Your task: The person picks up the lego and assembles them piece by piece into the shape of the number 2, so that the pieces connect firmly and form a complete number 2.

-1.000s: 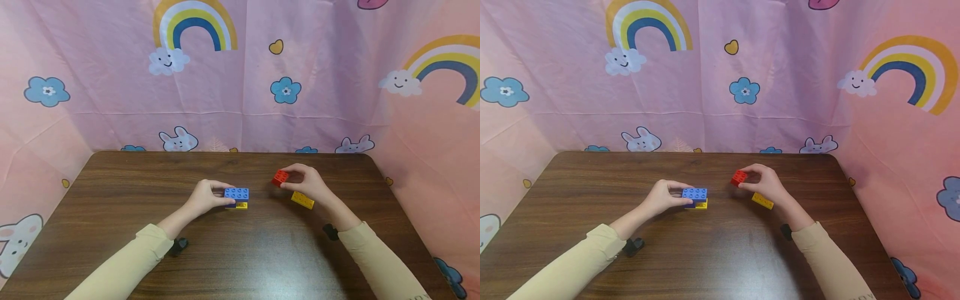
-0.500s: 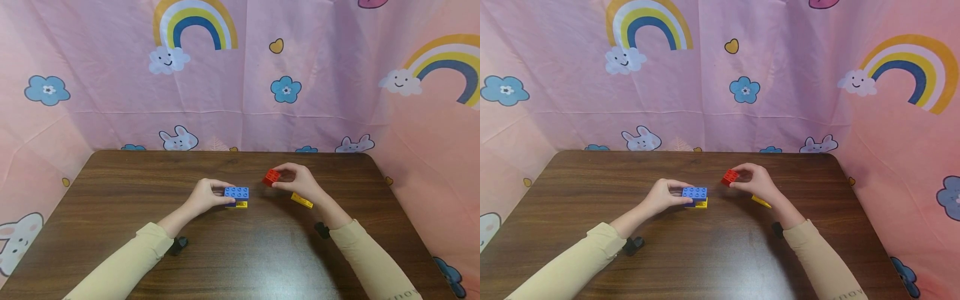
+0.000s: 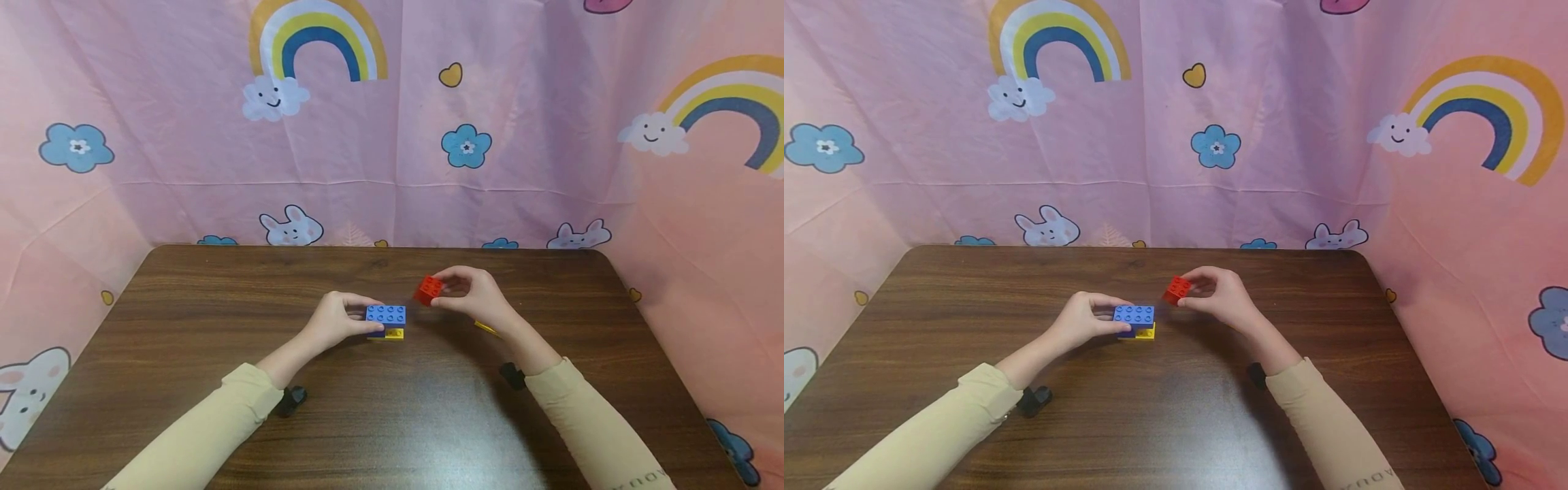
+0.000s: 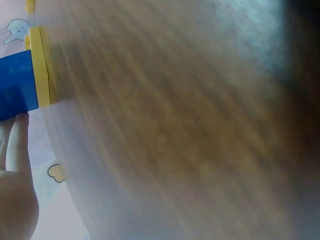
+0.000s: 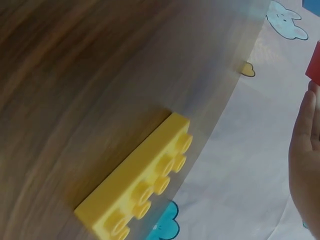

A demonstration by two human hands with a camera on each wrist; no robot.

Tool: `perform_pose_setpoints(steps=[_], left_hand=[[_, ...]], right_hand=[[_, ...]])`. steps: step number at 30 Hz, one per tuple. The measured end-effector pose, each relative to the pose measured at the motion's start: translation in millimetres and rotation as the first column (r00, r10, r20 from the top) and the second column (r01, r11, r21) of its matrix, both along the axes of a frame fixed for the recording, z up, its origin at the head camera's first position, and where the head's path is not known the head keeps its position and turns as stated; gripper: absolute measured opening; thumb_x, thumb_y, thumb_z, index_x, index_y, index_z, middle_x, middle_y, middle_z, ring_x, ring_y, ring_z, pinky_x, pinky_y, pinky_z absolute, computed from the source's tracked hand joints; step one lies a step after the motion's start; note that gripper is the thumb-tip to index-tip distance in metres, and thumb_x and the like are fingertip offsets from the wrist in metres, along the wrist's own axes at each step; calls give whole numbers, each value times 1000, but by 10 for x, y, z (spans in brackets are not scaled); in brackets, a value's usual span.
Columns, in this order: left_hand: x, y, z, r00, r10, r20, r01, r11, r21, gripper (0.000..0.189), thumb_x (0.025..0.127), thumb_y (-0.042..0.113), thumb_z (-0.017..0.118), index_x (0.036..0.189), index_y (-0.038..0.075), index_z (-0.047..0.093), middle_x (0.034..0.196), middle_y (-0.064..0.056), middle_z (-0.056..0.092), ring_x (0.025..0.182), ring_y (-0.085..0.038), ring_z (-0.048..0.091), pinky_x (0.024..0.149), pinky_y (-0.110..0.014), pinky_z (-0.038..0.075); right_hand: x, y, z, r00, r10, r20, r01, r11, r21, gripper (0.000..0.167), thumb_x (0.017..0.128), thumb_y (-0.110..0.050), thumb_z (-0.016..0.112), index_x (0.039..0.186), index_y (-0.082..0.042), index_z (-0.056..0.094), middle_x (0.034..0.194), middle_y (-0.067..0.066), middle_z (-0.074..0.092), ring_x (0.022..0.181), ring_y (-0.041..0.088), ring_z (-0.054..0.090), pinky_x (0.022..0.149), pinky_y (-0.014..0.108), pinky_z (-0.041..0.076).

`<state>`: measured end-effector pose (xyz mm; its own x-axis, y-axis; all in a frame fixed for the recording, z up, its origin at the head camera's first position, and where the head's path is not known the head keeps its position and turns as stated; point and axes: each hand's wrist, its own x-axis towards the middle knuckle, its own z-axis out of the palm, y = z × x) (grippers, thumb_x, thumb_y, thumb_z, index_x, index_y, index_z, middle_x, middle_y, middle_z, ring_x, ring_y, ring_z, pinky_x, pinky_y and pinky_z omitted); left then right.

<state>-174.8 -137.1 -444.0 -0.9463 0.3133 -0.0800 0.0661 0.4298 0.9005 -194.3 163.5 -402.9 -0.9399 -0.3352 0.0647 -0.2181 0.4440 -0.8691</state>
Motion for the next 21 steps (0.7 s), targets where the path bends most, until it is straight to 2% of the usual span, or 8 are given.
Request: perform_pose_setpoints(steps=[4,21], left_hand=[[-2,-3,3,1000,-3,-3,3,1000,0,37,87,13,90,122,4,80,129,-24,74,112,-34,78,93,-39,66],[9,-6,14,1000,-15,3,15,1000,6,39,88,14,90,124,5,79,129,-22,75,112,-34,78,93,-41,66]], right_hand=[[10,-57,19,1000,10,1,-10,1000,-3,40,87,-7,88,124,0,74,119,18,76,101,26,73,94,33,63],[30,-249,35,994,97,-41,-98,995,-14,36,92,-9,83,126,-1,74,120,17,77,103,28,73,99,45,64]])
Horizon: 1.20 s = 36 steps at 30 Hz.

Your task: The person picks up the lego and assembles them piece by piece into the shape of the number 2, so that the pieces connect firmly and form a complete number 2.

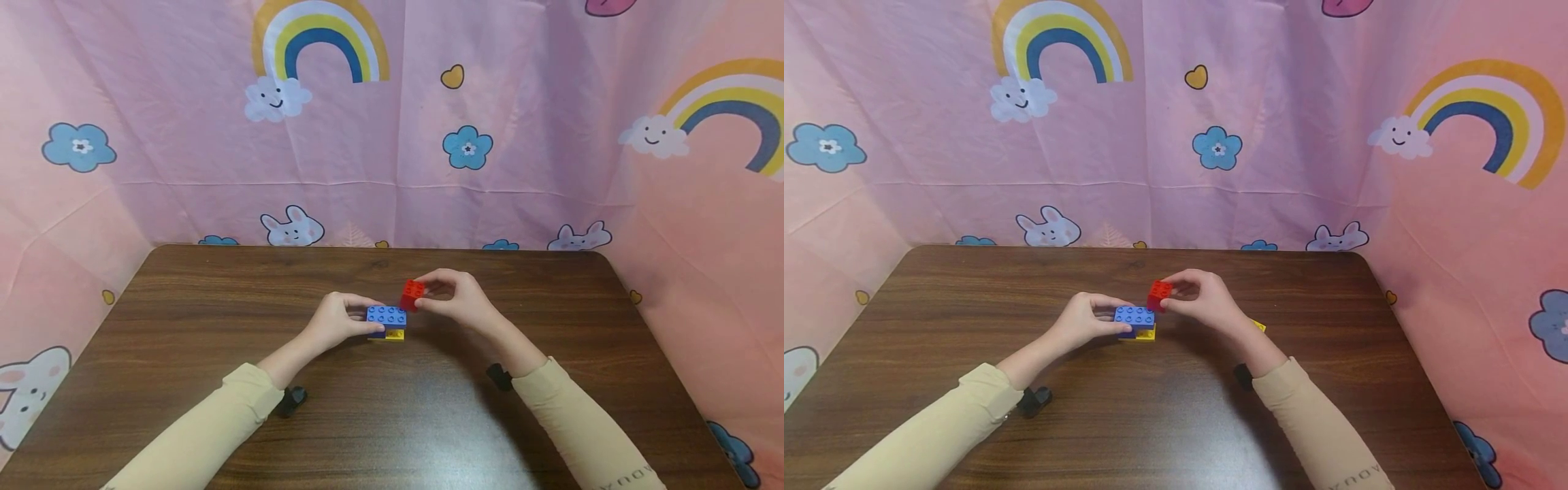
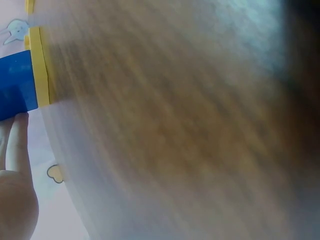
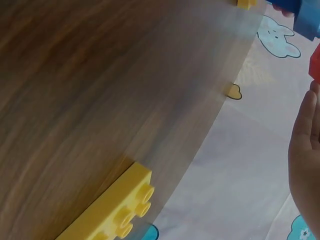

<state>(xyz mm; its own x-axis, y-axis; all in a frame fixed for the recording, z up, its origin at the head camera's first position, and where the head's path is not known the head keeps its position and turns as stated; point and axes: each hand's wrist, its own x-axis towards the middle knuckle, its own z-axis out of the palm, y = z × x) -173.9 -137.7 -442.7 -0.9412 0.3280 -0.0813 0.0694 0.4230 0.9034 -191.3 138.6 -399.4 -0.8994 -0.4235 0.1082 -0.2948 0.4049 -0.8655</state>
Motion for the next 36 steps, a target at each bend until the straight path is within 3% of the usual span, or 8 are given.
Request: perform_pose_setpoints(steps=[25,36], left_hand=[[-10,-8,-9,999,-22,-41,22,1000,10,40,88,15,90,123,-1,78,124,-24,76,109,-35,79,91,-41,66],[-14,-4,-1,999,-18,-49,18,1000,-5,40,87,15,90,122,-1,78,125,-24,76,111,-36,78,92,-42,66]], right_hand=[[52,-124,-19,995,95,2,-95,995,4,35,92,-8,82,125,-1,74,120,15,76,105,27,71,104,51,60],[80,-169,-53,982,135,-128,-126,989,77,40,88,-5,86,125,-3,73,119,12,76,108,27,73,103,47,62]])
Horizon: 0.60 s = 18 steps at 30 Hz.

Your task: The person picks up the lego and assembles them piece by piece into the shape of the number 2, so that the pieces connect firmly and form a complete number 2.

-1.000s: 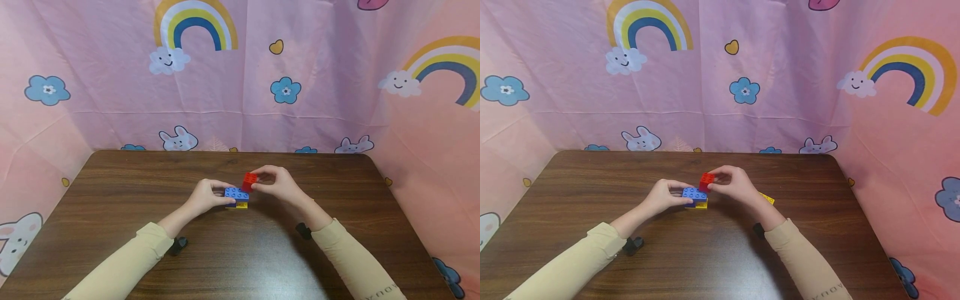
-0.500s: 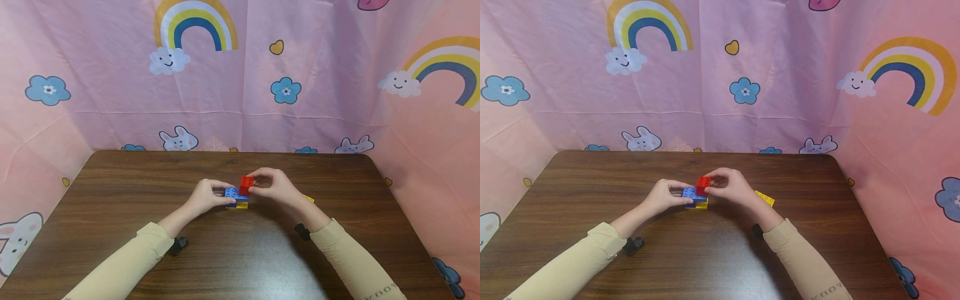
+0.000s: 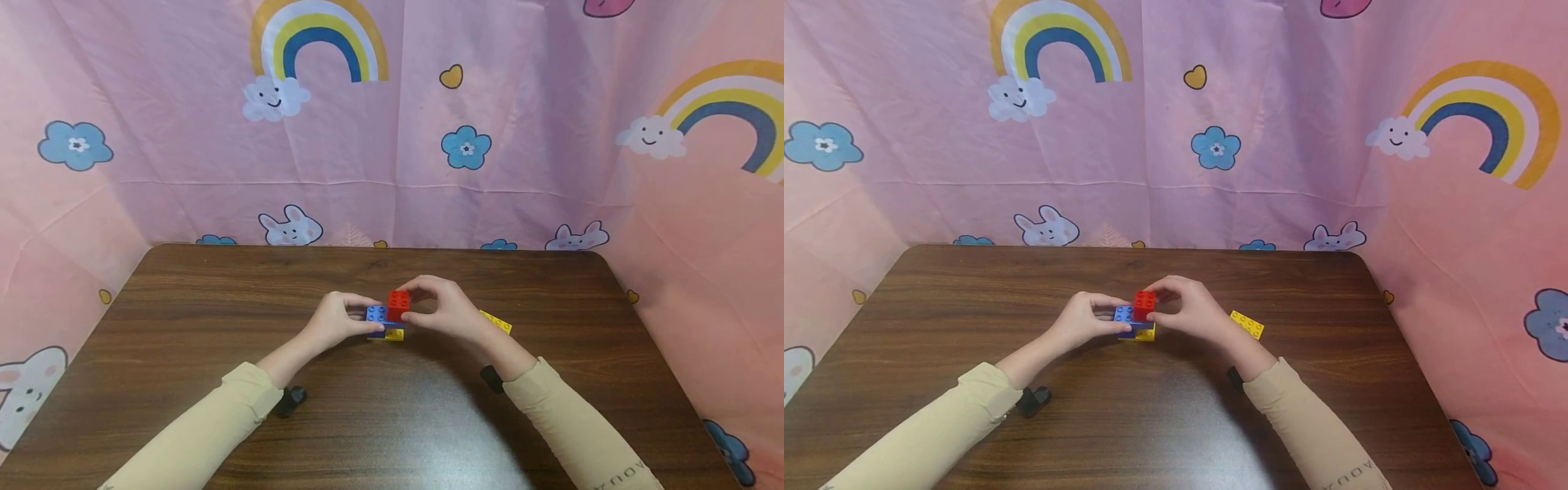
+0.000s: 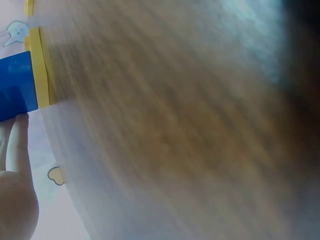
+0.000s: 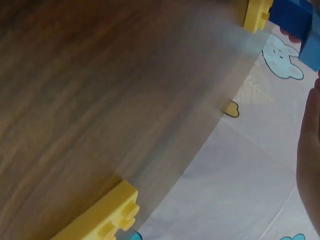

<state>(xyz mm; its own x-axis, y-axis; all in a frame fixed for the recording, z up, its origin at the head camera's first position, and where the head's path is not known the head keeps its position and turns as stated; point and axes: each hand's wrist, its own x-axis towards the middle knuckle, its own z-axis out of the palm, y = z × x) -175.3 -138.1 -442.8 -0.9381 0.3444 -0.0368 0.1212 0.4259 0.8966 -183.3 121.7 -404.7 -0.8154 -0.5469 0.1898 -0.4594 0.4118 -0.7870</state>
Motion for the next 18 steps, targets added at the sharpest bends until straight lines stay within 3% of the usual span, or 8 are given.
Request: perform_pose_setpoints(steps=[9,18], left_hand=[[-4,-11,-8,1000,-7,-9,8,1000,1,41,88,15,89,123,-2,77,126,-25,76,112,-37,77,92,-42,66],[-2,-8,-12,1000,-12,-21,13,1000,10,41,87,16,90,122,-2,77,125,-25,76,111,-37,78,92,-41,66]], right_hand=[[10,-37,-21,997,-11,-82,14,999,36,42,85,-8,89,124,-5,75,117,8,78,106,24,76,99,42,64],[19,-46,-37,994,-11,-107,15,999,36,40,86,-9,90,124,-5,77,114,8,79,106,23,76,98,43,65]])
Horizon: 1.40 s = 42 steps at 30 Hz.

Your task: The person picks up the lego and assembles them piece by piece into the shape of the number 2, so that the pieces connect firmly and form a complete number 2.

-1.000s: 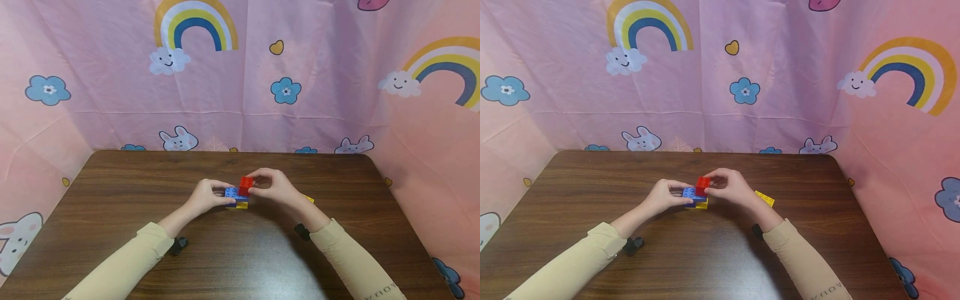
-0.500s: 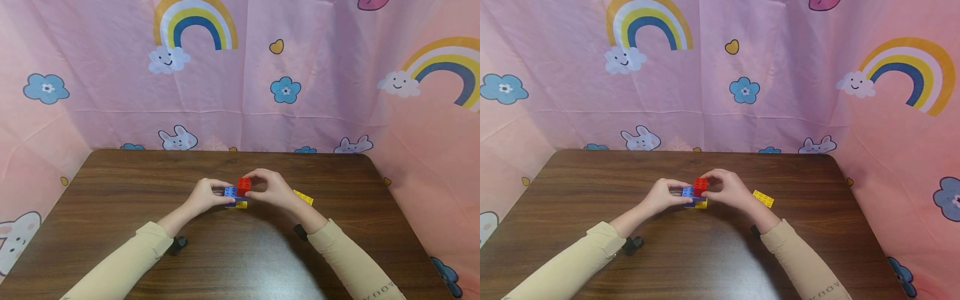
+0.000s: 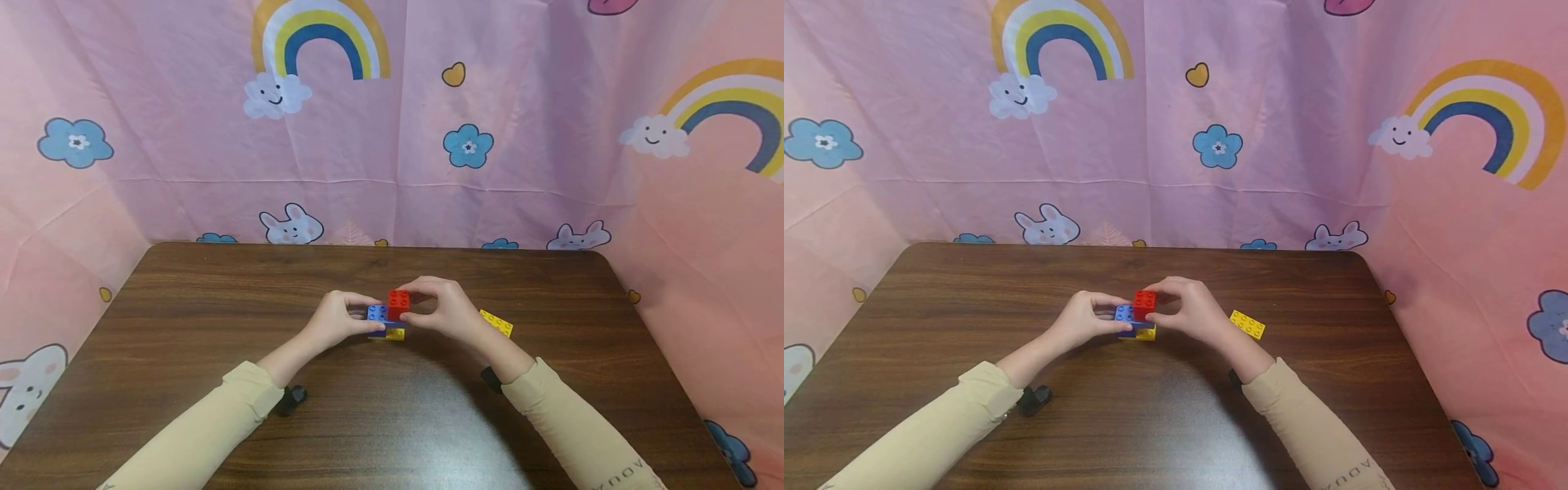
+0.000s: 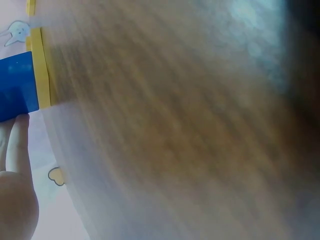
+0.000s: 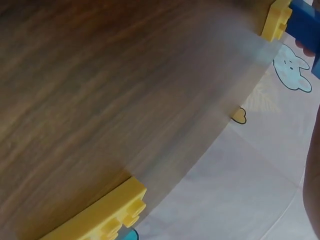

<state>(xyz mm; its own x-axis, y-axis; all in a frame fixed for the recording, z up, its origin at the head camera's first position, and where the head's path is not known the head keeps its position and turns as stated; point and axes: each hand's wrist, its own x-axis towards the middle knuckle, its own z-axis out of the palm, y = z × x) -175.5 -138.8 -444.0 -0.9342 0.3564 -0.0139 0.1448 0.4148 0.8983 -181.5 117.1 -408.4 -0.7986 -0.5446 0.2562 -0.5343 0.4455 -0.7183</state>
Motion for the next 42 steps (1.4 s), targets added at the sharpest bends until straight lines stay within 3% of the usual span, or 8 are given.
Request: perform_pose_setpoints(steps=[16,23,28,37,42], left_hand=[[15,25,3,1000,-7,-7,7,1000,20,38,87,11,90,120,-3,78,120,-26,77,105,-33,80,85,-35,68],[5,21,-11,1000,-8,-4,8,999,32,38,87,11,89,121,-4,78,121,-26,77,105,-33,79,85,-35,68],[8,14,-6,1000,-4,2,4,999,38,39,87,11,89,122,-4,77,123,-26,76,107,-35,79,88,-39,67],[13,16,-7,1000,4,4,-4,1000,30,39,87,12,89,121,-2,78,123,-25,77,106,-34,79,88,-40,67],[2,10,-31,1000,4,5,-4,999,33,39,87,13,89,121,-2,78,122,-25,77,106,-33,79,87,-39,67]], right_hand=[[43,2,-20,992,28,-119,-21,998,59,39,86,-10,90,123,-6,77,115,6,78,110,22,75,99,42,64],[50,6,-49,999,20,-39,-22,999,-34,40,86,-7,89,124,-6,77,117,9,79,107,25,77,96,46,65],[55,9,-54,1000,1,-11,-1,999,-45,40,86,-10,89,125,-7,77,118,8,79,108,24,77,94,46,66],[59,-12,-43,993,18,-116,-17,1000,13,38,84,-8,91,120,-5,78,113,8,79,103,23,78,93,39,66],[53,-9,-83,990,17,-142,-15,1000,12,40,84,-8,91,122,-5,78,113,9,79,104,24,77,92,41,66]])
